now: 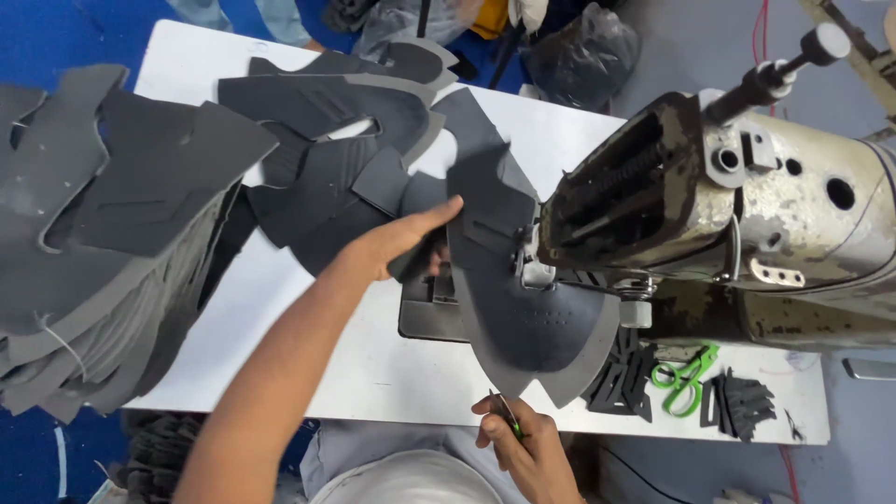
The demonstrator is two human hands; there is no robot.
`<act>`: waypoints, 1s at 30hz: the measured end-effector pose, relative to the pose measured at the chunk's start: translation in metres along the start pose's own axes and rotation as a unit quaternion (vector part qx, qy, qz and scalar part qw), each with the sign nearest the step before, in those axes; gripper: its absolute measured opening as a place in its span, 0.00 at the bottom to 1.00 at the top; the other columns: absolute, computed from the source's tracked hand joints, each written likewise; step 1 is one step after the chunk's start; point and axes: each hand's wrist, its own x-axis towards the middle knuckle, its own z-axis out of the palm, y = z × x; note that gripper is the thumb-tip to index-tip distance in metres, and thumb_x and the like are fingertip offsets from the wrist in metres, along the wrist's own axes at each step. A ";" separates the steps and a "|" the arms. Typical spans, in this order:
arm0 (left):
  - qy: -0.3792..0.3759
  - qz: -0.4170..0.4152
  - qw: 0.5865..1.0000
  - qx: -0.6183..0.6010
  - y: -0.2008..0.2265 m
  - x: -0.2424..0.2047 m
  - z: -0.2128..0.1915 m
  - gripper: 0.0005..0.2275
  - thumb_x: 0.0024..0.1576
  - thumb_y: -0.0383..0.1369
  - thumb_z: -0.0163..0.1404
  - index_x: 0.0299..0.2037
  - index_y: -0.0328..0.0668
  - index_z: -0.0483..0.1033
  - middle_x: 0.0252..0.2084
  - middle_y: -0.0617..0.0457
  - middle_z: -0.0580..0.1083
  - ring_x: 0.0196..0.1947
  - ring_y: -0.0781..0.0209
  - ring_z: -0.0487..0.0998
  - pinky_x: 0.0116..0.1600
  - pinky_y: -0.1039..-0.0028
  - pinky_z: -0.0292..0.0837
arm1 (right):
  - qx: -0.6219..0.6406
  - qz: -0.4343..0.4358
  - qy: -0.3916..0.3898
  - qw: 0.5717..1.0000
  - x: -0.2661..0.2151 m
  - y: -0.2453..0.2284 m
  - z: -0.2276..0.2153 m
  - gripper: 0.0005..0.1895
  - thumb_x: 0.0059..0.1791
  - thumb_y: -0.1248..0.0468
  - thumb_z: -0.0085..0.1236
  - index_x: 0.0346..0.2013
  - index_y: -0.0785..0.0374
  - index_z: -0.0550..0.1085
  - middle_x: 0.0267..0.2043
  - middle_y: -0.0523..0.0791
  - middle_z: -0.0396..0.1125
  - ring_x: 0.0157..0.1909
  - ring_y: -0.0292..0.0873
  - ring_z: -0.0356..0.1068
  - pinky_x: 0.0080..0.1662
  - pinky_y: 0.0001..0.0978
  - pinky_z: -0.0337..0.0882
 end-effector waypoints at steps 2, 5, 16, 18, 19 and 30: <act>0.093 0.064 0.963 -0.244 -0.016 0.009 -0.006 0.20 0.63 0.55 0.52 0.40 0.44 0.75 0.29 0.59 0.70 0.26 0.71 0.69 0.32 0.78 0.67 | 0.018 0.003 0.011 1.000 0.003 0.007 0.001 0.22 0.51 0.51 0.54 0.45 0.68 0.79 0.24 0.44 0.73 0.19 0.33 0.60 0.25 0.28 0.61; -0.002 0.261 0.917 -0.303 -0.020 -0.009 -0.011 0.14 0.64 0.46 0.55 0.43 0.45 0.70 0.33 0.60 0.72 0.27 0.73 0.71 0.28 0.83 0.65 | 0.052 -0.060 -0.002 0.997 0.002 0.009 0.000 0.27 0.53 0.47 0.44 0.47 0.68 0.78 0.25 0.43 0.72 0.20 0.32 0.59 0.26 0.26 0.62; 0.451 0.337 0.720 0.406 0.034 -0.149 0.026 0.09 0.57 0.32 0.58 0.47 0.50 0.85 0.33 0.40 0.78 0.31 0.43 0.80 0.35 0.59 0.74 | 0.055 -0.157 0.051 0.985 0.061 -0.046 0.042 0.19 0.56 0.55 0.48 0.48 0.68 0.77 0.26 0.41 0.67 0.26 0.30 0.58 0.29 0.24 0.60; 0.454 0.363 0.719 0.381 0.020 -0.143 0.032 0.07 0.57 0.30 0.57 0.44 0.46 0.84 0.36 0.38 0.77 0.32 0.41 0.79 0.35 0.60 0.74 | 0.078 -0.188 0.061 0.977 0.077 -0.062 0.058 0.17 0.56 0.57 0.51 0.49 0.68 0.76 0.28 0.39 0.66 0.29 0.29 0.60 0.31 0.22 0.61; 0.474 0.356 0.716 0.368 0.014 -0.142 0.036 0.07 0.57 0.29 0.57 0.43 0.45 0.84 0.36 0.39 0.77 0.32 0.42 0.80 0.35 0.60 0.74 | 0.098 -0.209 0.066 0.971 0.083 -0.072 0.067 0.16 0.56 0.57 0.52 0.49 0.67 0.75 0.28 0.38 0.65 0.29 0.28 0.59 0.30 0.21 0.60; 0.513 0.327 0.728 0.315 0.008 -0.149 0.053 0.07 0.58 0.29 0.55 0.45 0.45 0.83 0.37 0.41 0.77 0.31 0.46 0.80 0.33 0.63 0.73 | 0.255 -0.239 0.062 0.935 0.117 -0.106 0.108 0.14 0.58 0.57 0.52 0.43 0.66 0.76 0.25 0.37 0.62 0.26 0.27 0.56 0.26 0.20 0.54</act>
